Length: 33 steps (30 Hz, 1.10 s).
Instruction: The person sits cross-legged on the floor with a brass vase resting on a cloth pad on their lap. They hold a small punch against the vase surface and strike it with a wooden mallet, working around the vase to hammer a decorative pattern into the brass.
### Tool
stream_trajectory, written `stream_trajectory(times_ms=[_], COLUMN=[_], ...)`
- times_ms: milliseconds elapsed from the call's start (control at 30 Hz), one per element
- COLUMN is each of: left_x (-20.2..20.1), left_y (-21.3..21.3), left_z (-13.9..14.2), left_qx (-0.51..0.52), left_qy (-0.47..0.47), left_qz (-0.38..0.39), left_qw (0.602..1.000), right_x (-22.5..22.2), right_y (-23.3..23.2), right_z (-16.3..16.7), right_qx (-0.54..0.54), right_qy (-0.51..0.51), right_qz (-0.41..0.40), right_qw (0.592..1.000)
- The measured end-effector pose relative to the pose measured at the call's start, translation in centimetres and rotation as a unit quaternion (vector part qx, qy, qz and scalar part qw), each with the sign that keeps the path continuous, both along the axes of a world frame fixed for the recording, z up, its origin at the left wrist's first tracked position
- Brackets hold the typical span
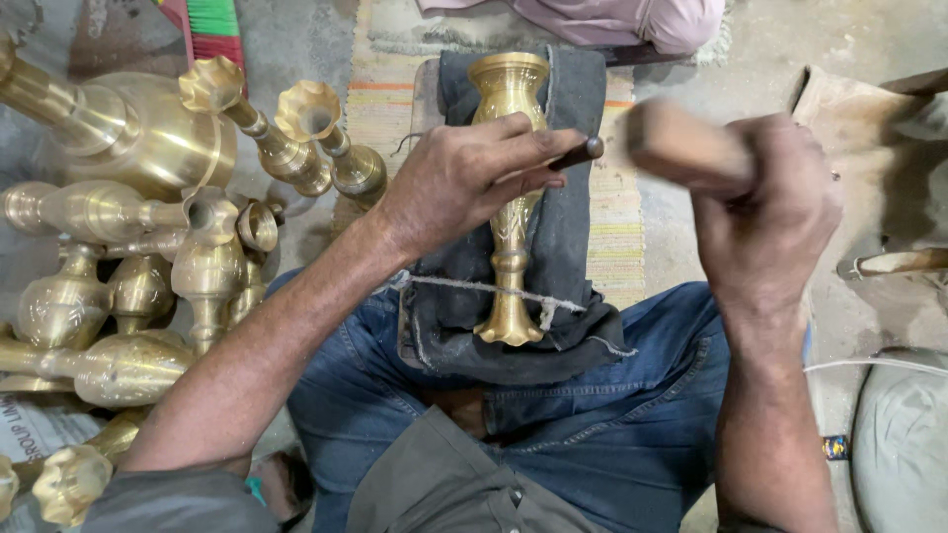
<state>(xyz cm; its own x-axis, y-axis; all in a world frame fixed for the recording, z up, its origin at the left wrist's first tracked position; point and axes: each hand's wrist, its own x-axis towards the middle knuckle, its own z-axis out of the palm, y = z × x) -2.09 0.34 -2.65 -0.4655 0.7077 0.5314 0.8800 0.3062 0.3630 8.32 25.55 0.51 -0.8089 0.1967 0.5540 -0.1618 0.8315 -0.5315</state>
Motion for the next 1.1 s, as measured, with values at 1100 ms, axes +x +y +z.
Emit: stream_trajectory(times_ms=[1100], left_x=[0.1], left_y=[-0.8], left_z=[-0.5], left_qx=[0.024], left_qy=[-0.006], left_qz=[0.002], left_qw=[1.0], right_x=[0.0], right_y=[1.9], right_z=[-2.5], right_qx=[0.137], right_qy=[0.072], right_qz=[0.047], right_qw=[0.987])
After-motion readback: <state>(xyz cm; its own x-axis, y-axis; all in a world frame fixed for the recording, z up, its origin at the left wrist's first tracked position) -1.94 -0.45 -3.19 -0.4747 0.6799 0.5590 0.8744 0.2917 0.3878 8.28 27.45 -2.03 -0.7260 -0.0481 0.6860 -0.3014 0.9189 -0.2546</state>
